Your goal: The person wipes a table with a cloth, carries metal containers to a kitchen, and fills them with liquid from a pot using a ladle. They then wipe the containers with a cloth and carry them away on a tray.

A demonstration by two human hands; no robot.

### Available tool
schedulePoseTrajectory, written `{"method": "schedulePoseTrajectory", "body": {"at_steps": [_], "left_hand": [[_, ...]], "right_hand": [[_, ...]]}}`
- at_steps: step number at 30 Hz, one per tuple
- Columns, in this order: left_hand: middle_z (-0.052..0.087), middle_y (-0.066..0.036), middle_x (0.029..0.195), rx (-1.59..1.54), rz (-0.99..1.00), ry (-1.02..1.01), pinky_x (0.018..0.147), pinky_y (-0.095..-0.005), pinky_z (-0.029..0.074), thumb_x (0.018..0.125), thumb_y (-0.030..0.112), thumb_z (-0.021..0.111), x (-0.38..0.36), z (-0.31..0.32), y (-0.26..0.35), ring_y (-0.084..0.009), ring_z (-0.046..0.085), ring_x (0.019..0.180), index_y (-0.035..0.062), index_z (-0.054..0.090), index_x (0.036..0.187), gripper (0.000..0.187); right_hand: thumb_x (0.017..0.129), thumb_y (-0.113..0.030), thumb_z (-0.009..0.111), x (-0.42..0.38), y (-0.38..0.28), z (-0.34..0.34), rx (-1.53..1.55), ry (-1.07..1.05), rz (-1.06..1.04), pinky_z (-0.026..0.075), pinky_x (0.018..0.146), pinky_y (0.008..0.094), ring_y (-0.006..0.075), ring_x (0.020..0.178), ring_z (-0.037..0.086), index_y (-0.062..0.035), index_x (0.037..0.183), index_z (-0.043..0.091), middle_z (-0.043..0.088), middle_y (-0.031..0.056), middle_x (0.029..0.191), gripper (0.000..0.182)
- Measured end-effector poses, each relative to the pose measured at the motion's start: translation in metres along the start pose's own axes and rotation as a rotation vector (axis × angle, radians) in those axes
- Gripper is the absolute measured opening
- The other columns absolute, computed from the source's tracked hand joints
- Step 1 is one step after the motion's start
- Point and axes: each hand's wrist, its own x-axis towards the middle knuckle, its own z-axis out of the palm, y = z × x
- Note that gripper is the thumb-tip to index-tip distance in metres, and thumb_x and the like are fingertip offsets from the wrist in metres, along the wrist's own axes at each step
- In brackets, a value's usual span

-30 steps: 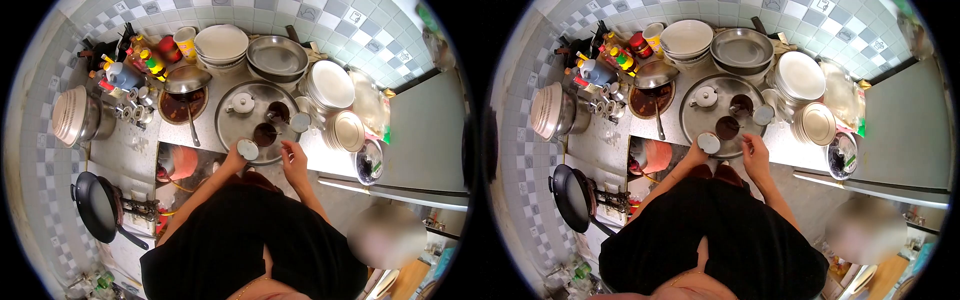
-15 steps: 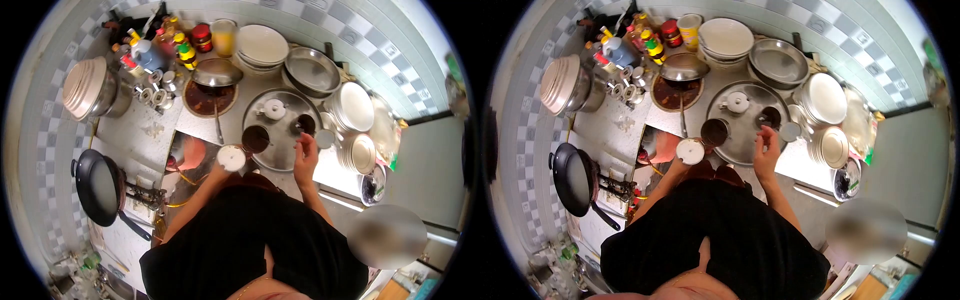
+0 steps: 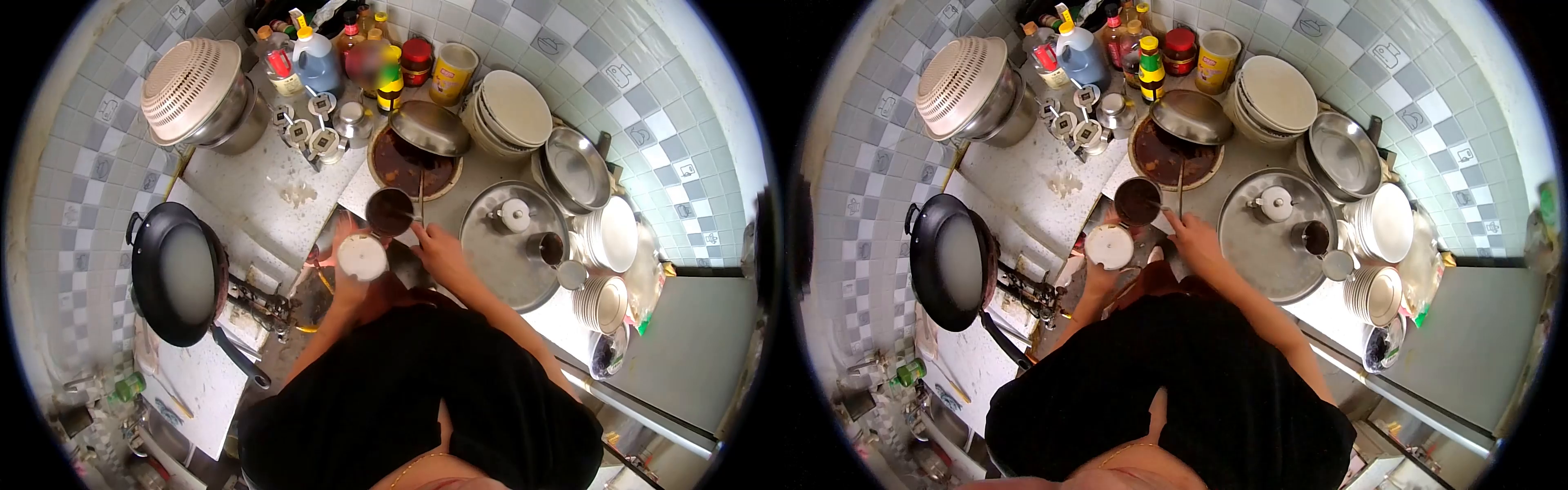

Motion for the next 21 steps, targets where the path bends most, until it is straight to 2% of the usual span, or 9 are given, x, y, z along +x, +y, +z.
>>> {"method": "schedulePoseTrajectory", "body": {"at_steps": [2, 4, 6, 7, 10, 11, 15, 17, 21], "left_hand": [[0.064, -0.012, 0.111, 0.167, 0.041, 0.047, 0.091, -0.0305, 0.051, 0.089, 0.005, 0.063, 0.003, -0.016, -0.001, -0.0190, 0.064, 0.105, -0.0013, 0.046, 0.128, 0.043], [0.066, -0.013, 0.109, 0.299, 0.126, 0.076, 0.090, -0.0299, 0.050, 0.089, 0.003, 0.062, 0.005, -0.011, 0.027, -0.0183, 0.064, 0.103, -0.0023, 0.045, 0.128, 0.043], [0.065, -0.013, 0.112, 0.273, -0.072, 0.220, 0.089, -0.0299, 0.050, 0.089, 0.003, 0.061, 0.007, -0.031, 0.021, -0.0188, 0.064, 0.102, -0.0029, 0.048, 0.127, 0.041], [0.065, -0.013, 0.115, 0.515, -0.020, 0.190, 0.090, -0.0306, 0.051, 0.089, 0.001, 0.057, 0.008, -0.049, 0.010, -0.0195, 0.064, 0.103, -0.0031, 0.051, 0.125, 0.037], [0.062, -0.009, 0.118, 0.557, -0.006, 0.197, 0.094, -0.0318, 0.047, 0.086, -0.004, 0.060, 0.015, -0.071, -0.003, -0.0193, 0.058, 0.109, -0.0002, 0.056, 0.122, 0.037], [0.062, -0.009, 0.118, 0.555, -0.006, 0.195, 0.094, -0.0318, 0.047, 0.086, -0.004, 0.060, 0.018, -0.072, -0.003, -0.0193, 0.058, 0.109, -0.0002, 0.056, 0.122, 0.037], [0.062, -0.008, 0.117, 0.159, -0.153, 0.305, 0.091, -0.0314, 0.048, 0.085, -0.003, 0.061, 0.031, -0.064, 0.010, -0.0181, 0.059, 0.107, 0.0006, 0.056, 0.122, 0.037], [0.062, -0.007, 0.116, 0.038, -0.169, 0.293, 0.089, -0.0308, 0.049, 0.085, -0.002, 0.062, 0.036, -0.066, 0.008, -0.0174, 0.059, 0.106, 0.0011, 0.056, 0.122, 0.038], [0.062, -0.007, 0.114, 0.051, -0.088, 0.244, 0.086, -0.0288, 0.050, 0.085, 0.000, 0.063, 0.042, -0.071, -0.002, -0.0160, 0.060, 0.104, 0.0019, 0.056, 0.123, 0.038]], "right_hand": [[0.084, -0.018, 0.068, 0.012, 0.004, 0.011, -0.045, 0.073, -0.125, 0.048, 0.066, 0.0450, 0.0341, 0.080, 0.059, -0.0105, 0.119, 0.057, 0.056, 0.0123, 0.089, 0.038], [0.084, -0.019, 0.068, 0.022, 0.007, 0.017, -0.054, 0.125, -0.114, 0.048, 0.064, 0.0442, 0.0339, 0.076, 0.060, -0.0107, 0.118, 0.059, 0.057, 0.0124, 0.086, 0.036], [0.085, -0.019, 0.069, 0.028, 0.008, 0.016, -0.064, 0.173, -0.101, 0.049, 0.063, 0.0434, 0.0338, 0.073, 0.060, -0.0109, 0.116, 0.060, 0.058, 0.0125, 0.084, 0.034], [0.086, -0.021, 0.068, 0.030, 0.007, 0.011, -0.005, 0.201, -0.015, 0.049, 0.063, 0.0428, 0.0329, 0.074, 0.062, -0.0092, 0.118, 0.059, 0.059, 0.0129, 0.084, 0.035], [0.088, -0.020, 0.068, 0.042, 0.000, -0.008, 0.165, 0.305, 0.109, 0.048, 0.062, 0.0388, 0.0326, 0.071, 0.062, -0.0067, 0.119, 0.060, 0.061, 0.0142, 0.083, 0.035], [0.088, -0.017, 0.069, 0.047, -0.001, -0.012, 0.281, 0.384, 0.147, 0.047, 0.060, 0.0355, 0.0331, 0.067, 0.060, -0.0061, 0.119, 0.061, 0.062, 0.0151, 0.081, 0.034], [0.090, -0.013, 0.066, 0.061, 0.016, -0.005, 0.390, 0.361, 0.242, 0.046, 0.062, 0.0360, 0.0338, 0.069, 0.059, -0.0031, 0.121, 0.060, 0.061, 0.0164, 0.083, 0.033], [0.092, -0.016, 0.063, 0.062, 0.022, -0.004, 0.225, 0.354, 0.054, 0.049, 0.067, 0.0427, 0.0365, 0.079, 0.062, -0.0023, 0.119, 0.059, 0.061, 0.0179, 0.089, 0.031], [0.092, -0.015, 0.062, 0.055, 0.020, -0.023, 0.039, 0.220, -0.061, 0.048, 0.066, 0.0445, 0.0368, 0.079, 0.060, -0.0016, 0.120, 0.057, 0.059, 0.0177, 0.088, 0.031]]}}
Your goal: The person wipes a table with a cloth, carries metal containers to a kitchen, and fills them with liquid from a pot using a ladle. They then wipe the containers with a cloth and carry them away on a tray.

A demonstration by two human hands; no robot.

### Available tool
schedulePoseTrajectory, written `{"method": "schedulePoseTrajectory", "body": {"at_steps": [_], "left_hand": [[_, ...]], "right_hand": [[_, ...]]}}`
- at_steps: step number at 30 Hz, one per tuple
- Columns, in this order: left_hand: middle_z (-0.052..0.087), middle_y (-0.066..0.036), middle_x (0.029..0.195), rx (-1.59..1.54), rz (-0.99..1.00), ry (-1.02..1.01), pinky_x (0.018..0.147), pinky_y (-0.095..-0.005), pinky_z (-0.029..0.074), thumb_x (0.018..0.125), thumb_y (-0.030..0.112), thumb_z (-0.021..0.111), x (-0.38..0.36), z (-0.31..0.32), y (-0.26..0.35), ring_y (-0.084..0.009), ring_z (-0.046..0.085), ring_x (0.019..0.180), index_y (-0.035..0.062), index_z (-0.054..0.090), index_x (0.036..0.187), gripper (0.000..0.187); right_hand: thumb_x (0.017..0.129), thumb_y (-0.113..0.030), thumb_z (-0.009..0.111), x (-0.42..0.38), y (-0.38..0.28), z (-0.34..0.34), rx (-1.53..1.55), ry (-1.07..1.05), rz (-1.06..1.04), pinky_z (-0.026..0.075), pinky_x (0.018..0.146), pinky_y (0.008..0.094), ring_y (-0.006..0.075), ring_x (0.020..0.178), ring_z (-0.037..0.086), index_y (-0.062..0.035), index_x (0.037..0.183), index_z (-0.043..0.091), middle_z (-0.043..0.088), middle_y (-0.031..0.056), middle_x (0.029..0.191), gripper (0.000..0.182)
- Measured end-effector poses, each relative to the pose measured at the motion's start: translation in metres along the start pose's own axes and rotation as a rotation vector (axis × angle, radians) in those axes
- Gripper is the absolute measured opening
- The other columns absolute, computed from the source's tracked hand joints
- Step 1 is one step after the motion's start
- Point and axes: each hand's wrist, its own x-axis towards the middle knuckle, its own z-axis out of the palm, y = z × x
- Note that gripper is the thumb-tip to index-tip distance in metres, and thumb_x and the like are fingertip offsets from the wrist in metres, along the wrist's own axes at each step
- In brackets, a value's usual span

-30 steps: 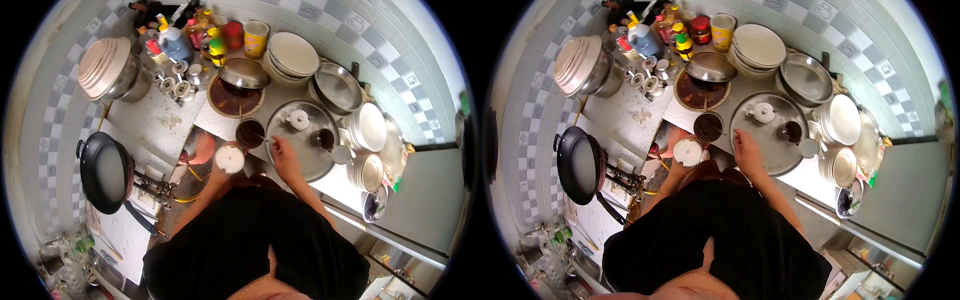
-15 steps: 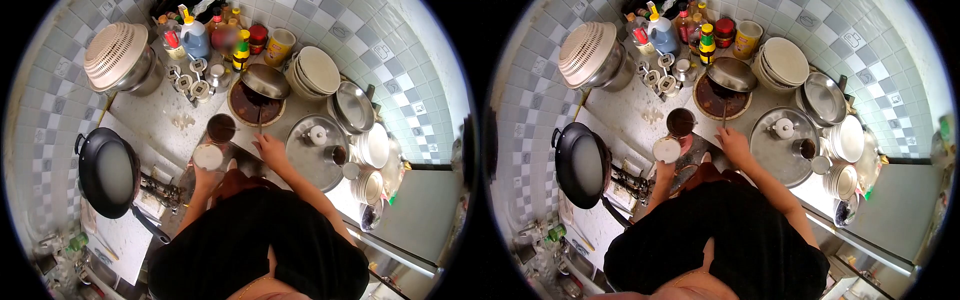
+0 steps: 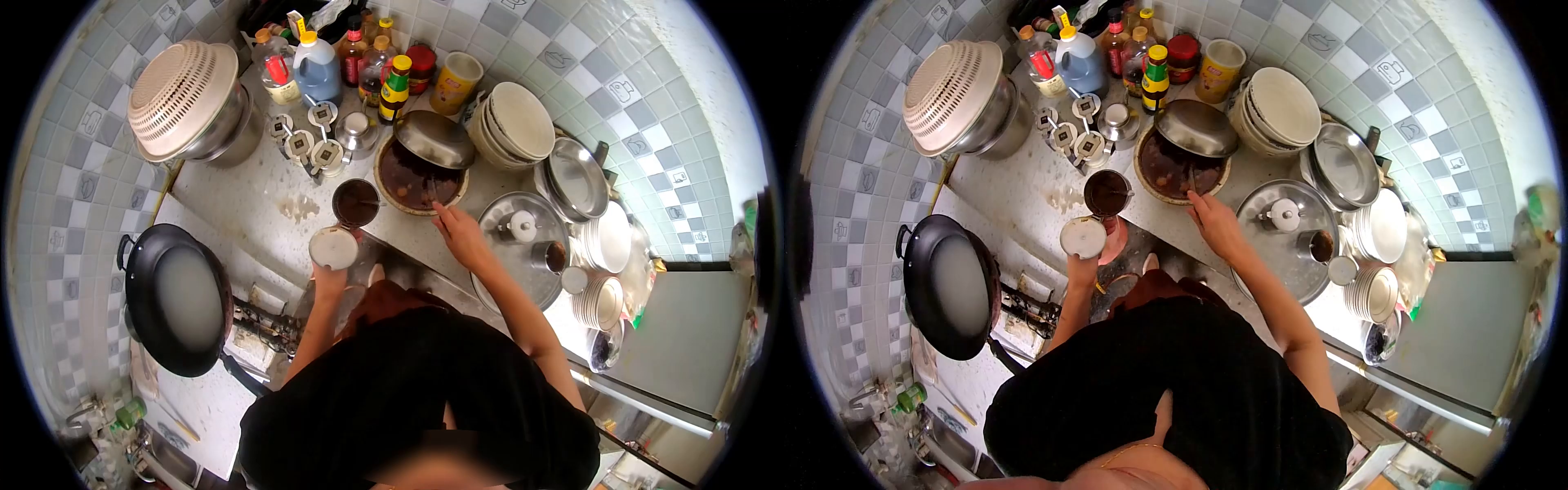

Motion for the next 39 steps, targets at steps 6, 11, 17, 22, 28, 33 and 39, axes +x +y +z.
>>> {"method": "schedulePoseTrajectory", "body": {"at_steps": [6, 11, 17, 22, 28, 33, 39], "left_hand": [[0.061, -0.007, 0.117, 0.048, -0.050, 0.006, 0.087, -0.0291, 0.050, 0.086, 0.001, 0.063, 0.003, 0.007, 0.012, -0.0172, 0.059, 0.106, 0.0017, 0.056, 0.123, 0.038], [0.067, -0.015, 0.108, 0.085, -0.062, 0.059, 0.091, -0.0360, 0.054, 0.088, -0.006, 0.054, 0.003, 0.020, 0.031, -0.0238, 0.066, 0.101, -0.0056, 0.054, 0.118, 0.030], [0.065, -0.018, 0.111, 0.057, -0.080, 0.059, 0.091, -0.0356, 0.054, 0.089, -0.006, 0.052, 0.004, 0.020, 0.029, -0.0263, 0.066, 0.104, -0.0054, 0.053, 0.117, 0.028], [0.067, -0.018, 0.108, -0.010, -0.027, 0.025, 0.091, -0.0347, 0.053, 0.089, -0.005, 0.051, 0.008, 0.020, 0.024, -0.0243, 0.065, 0.104, -0.0053, 0.053, 0.116, 0.027], [0.070, -0.015, 0.104, 0.172, -0.016, 0.033, 0.091, -0.0331, 0.051, 0.088, -0.003, 0.052, 0.010, 0.027, 0.035, -0.0212, 0.066, 0.101, -0.0043, 0.057, 0.112, 0.024], [0.070, -0.014, 0.103, 0.059, 0.035, -0.013, 0.091, -0.0332, 0.051, 0.088, -0.003, 0.051, 0.015, 0.025, 0.023, -0.0212, 0.066, 0.100, -0.0045, 0.059, 0.110, 0.023], [0.070, -0.014, 0.103, 0.012, 0.041, -0.053, 0.091, -0.0346, 0.052, 0.087, -0.005, 0.051, 0.022, 0.021, 0.008, -0.0219, 0.066, 0.100, -0.0056, 0.061, 0.107, 0.022]], "right_hand": [[0.093, -0.019, 0.061, -0.006, -0.007, -0.019, -0.080, -0.134, -0.119, 0.047, 0.066, 0.0452, 0.0362, 0.078, 0.058, -0.0051, 0.127, 0.054, 0.055, 0.0159, 0.087, 0.037], [0.094, -0.019, 0.060, -0.008, -0.009, -0.020, -0.049, -0.186, -0.064, 0.047, 0.067, 0.0455, 0.0365, 0.079, 0.058, -0.0045, 0.127, 0.054, 0.055, 0.0171, 0.089, 0.036], [0.096, -0.017, 0.057, -0.003, -0.012, -0.021, 0.174, -0.132, 0.085, 0.050, 0.078, 0.0444, 0.0408, 0.092, 0.061, 0.0010, 0.122, 0.056, 0.064, 0.0226, 0.102, 0.032], [0.097, -0.016, 0.055, 0.004, -0.018, -0.029, 0.346, -0.061, 0.260, 0.051, 0.077, 0.0385, 0.0366, 0.088, 0.065, 0.0032, 0.117, 0.060, 0.066, 0.0245, 0.102, 0.027], [0.099, -0.016, 0.054, 0.008, -0.021, -0.040, 0.477, -0.055, 0.446, 0.050, 0.071, 0.0318, 0.0224, 0.077, 0.066, 0.0046, 0.116, 0.061, 0.067, 0.0220, 0.094, 0.028], [0.099, -0.016, 0.054, 0.009, -0.026, -0.050, 0.511, -0.068, 0.490, 0.050, 0.071, 0.0309, 0.0208, 0.077, 0.065, 0.0042, 0.117, 0.061, 0.066, 0.0200, 0.090, 0.028], [0.098, -0.014, 0.054, 0.003, -0.026, -0.053, 0.369, -0.070, 0.313, 0.051, 0.075, 0.0364, 0.0330, 0.087, 0.065, 0.0036, 0.115, 0.061, 0.066, 0.0214, 0.101, 0.026]]}}
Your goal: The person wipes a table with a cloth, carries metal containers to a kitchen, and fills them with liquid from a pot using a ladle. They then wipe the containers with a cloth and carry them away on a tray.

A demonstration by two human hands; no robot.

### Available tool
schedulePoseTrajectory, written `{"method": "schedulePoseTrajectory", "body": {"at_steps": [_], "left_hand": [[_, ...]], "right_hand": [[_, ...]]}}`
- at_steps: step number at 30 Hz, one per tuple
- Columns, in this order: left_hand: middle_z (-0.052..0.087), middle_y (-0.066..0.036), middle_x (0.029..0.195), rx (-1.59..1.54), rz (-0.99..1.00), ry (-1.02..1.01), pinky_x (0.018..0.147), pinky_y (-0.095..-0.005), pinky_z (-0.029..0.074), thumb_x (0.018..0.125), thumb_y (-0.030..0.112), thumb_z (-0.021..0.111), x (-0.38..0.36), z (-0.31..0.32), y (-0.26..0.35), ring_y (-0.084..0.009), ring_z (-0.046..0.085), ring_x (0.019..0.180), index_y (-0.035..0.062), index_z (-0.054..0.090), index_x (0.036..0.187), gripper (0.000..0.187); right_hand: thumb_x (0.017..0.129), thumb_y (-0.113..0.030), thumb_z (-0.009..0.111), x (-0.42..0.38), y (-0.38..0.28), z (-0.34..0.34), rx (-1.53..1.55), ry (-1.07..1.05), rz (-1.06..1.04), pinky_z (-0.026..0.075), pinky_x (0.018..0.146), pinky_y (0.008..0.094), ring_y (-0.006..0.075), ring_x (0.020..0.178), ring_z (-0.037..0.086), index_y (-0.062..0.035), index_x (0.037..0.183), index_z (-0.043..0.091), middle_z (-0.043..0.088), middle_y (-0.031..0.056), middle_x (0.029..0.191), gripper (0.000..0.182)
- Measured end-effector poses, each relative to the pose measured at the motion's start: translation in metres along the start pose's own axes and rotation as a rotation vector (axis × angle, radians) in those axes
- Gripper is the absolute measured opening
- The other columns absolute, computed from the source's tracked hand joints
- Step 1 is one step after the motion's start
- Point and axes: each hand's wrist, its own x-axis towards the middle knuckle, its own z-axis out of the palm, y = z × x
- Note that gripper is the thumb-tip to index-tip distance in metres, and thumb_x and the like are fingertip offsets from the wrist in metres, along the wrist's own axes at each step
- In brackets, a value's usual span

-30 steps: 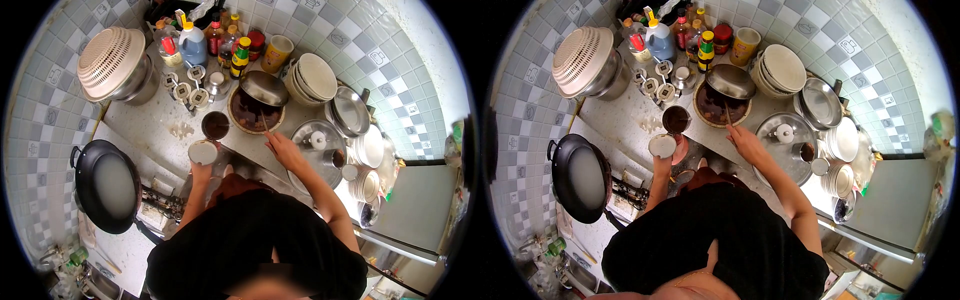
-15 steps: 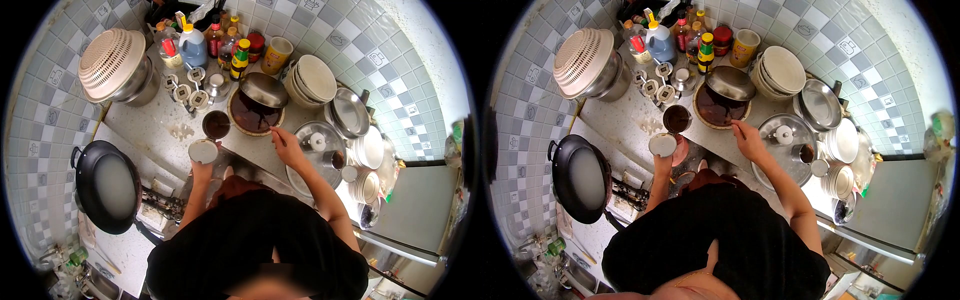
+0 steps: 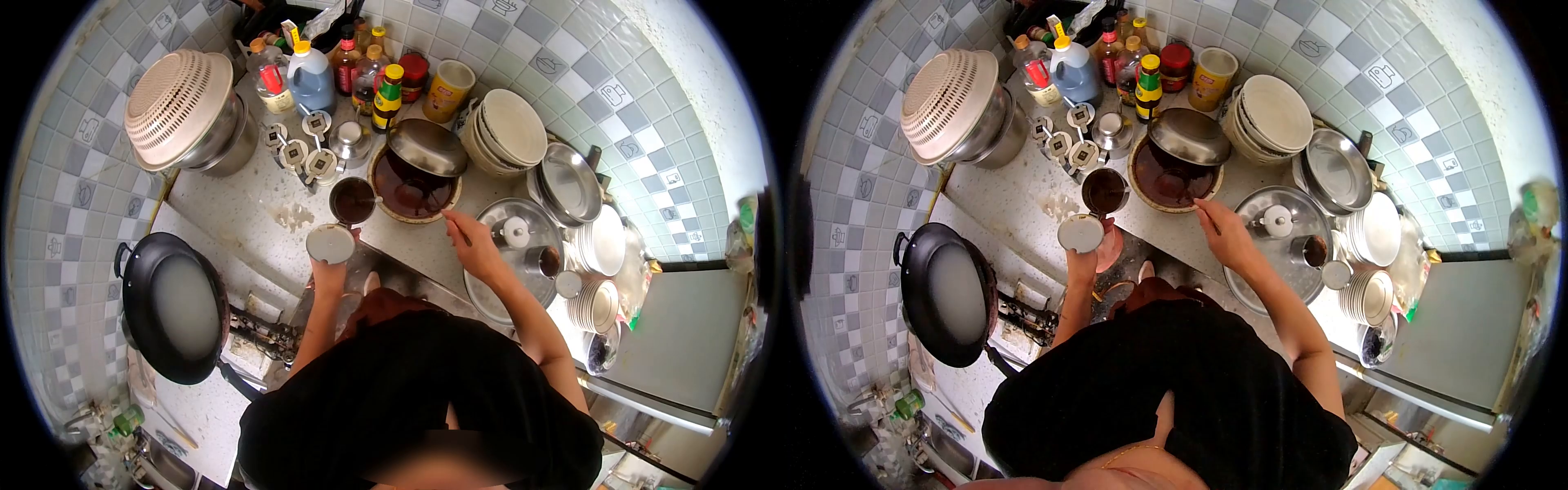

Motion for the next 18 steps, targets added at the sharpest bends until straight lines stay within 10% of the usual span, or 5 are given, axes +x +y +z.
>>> {"method": "schedulePoseTrajectory", "body": {"at_steps": [18], "left_hand": [[0.070, -0.015, 0.103, -0.028, 0.006, 0.036, 0.090, -0.0343, 0.052, 0.081, -0.013, 0.054, -0.004, 0.006, 0.013, -0.0225, 0.067, 0.099, -0.0049, 0.057, 0.109, 0.029]], "right_hand": [[0.096, -0.020, 0.057, -0.001, 0.011, 0.020, -0.346, -0.167, -0.324, 0.050, 0.075, 0.0450, 0.0395, 0.091, 0.061, -0.0016, 0.124, 0.054, 0.062, 0.0204, 0.103, 0.034]]}}
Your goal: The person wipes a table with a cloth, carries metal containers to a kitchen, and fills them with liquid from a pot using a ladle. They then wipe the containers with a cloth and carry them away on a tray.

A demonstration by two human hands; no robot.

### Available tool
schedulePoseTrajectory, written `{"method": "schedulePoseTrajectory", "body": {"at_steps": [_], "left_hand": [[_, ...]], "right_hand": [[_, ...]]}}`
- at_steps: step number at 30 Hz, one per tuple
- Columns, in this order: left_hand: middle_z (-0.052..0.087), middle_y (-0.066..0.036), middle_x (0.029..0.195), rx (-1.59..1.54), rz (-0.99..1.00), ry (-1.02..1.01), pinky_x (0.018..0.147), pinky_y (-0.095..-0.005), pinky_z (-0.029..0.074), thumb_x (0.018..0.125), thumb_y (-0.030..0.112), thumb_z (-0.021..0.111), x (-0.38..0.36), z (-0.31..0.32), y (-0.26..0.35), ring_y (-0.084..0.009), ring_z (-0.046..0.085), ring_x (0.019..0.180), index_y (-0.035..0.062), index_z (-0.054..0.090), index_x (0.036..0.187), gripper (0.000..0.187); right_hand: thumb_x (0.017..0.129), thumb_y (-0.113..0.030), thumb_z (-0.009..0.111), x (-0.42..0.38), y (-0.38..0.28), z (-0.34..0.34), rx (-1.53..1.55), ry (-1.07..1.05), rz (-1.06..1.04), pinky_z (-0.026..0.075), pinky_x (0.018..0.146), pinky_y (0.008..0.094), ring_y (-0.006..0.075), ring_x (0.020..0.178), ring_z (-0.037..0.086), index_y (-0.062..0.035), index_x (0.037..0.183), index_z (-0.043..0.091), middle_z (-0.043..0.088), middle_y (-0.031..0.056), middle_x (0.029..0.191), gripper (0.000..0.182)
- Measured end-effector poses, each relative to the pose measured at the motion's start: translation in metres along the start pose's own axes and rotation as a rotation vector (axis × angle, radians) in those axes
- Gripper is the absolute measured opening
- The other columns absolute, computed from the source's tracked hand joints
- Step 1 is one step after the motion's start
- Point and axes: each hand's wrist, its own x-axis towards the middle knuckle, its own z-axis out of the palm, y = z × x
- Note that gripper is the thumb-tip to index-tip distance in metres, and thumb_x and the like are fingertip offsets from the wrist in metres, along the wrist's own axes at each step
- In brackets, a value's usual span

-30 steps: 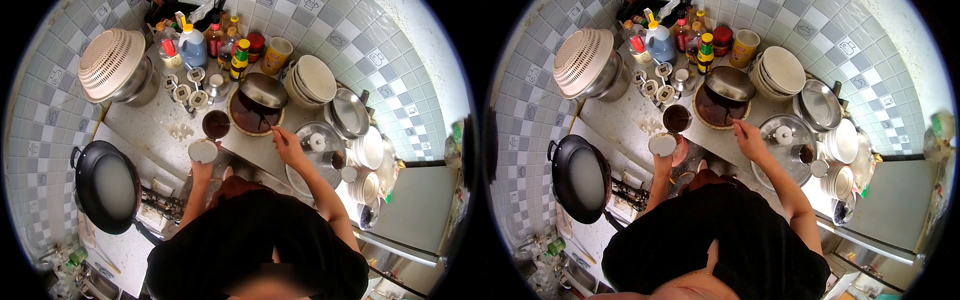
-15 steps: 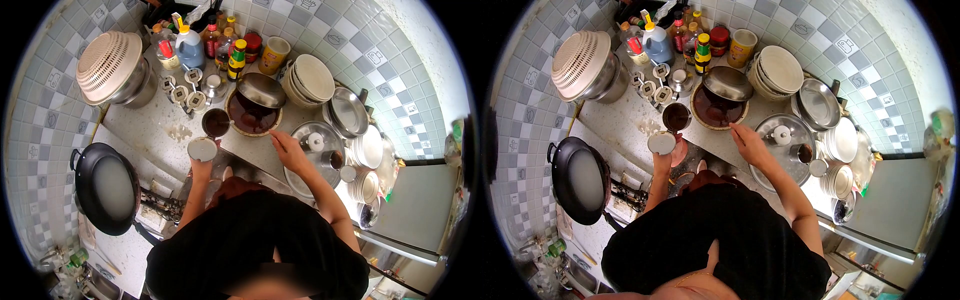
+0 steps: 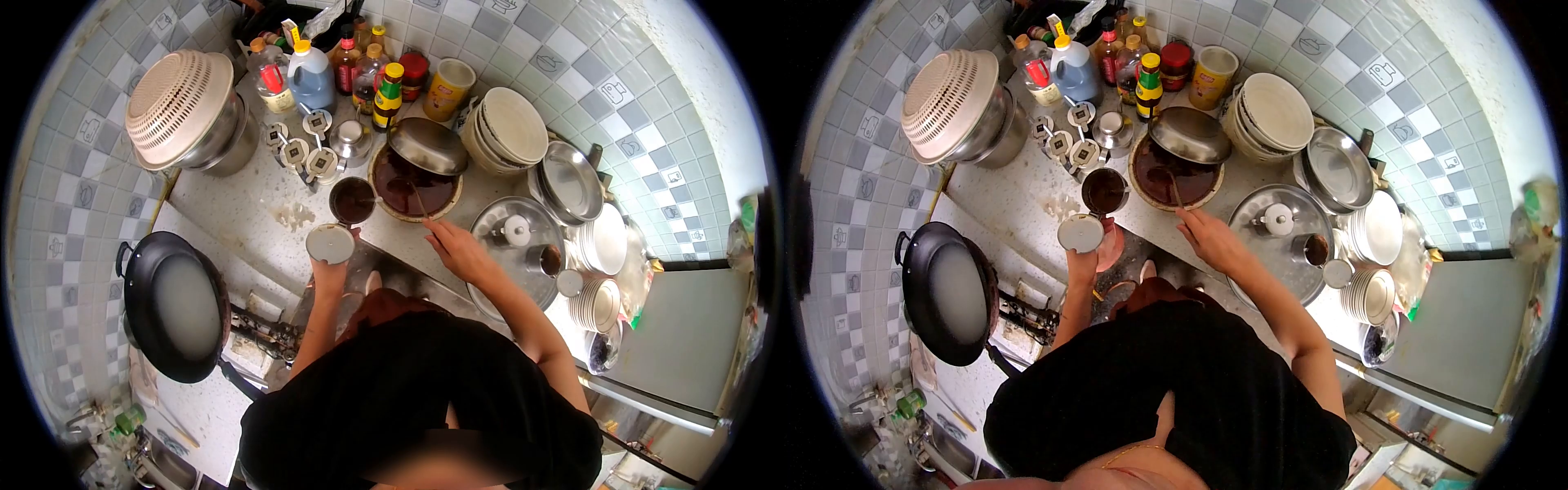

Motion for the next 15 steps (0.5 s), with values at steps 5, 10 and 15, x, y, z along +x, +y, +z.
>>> {"method": "schedulePoseTrajectory", "body": {"at_steps": [5, 10, 15], "left_hand": [[0.070, -0.014, 0.104, 0.118, -0.005, 0.033, 0.087, -0.0324, 0.051, 0.081, -0.012, 0.054, -0.002, -0.001, 0.002, -0.0218, 0.066, 0.099, -0.0028, 0.057, 0.110, 0.030], [0.070, -0.014, 0.105, -0.054, -0.109, 0.021, 0.084, -0.0289, 0.050, 0.083, -0.010, 0.054, -0.001, -0.007, -0.009, -0.0213, 0.066, 0.101, -0.0023, 0.056, 0.110, 0.029], [0.069, -0.014, 0.106, 0.007, -0.033, -0.024, 0.087, -0.0304, 0.051, 0.083, -0.011, 0.053, 0.001, -0.005, -0.012, -0.0222, 0.066, 0.101, -0.0029, 0.056, 0.112, 0.030]], "right_hand": [[0.096, -0.017, 0.055, -0.003, -0.005, -0.005, 0.150, 0.060, 0.029, 0.049, 0.076, 0.0466, 0.0424, 0.092, 0.061, -0.0016, 0.122, 0.056, 0.062, 0.0219, 0.105, 0.030], [0.096, -0.014, 0.055, -0.004, -0.015, -0.016, 0.174, 0.039, 0.071, 0.050, 0.077, 0.0453, 0.0420, 0.093, 0.061, -0.0011, 0.122, 0.056, 0.062, 0.0219, 0.105, 0.029], [0.096, -0.014, 0.055, -0.007, -0.012, -0.015, 0.220, 0.094, 0.058, 0.050, 0.075, 0.0436, 0.0415, 0.088, 0.062, 0.0003, 0.120, 0.058, 0.064, 0.0235, 0.103, 0.028]]}}
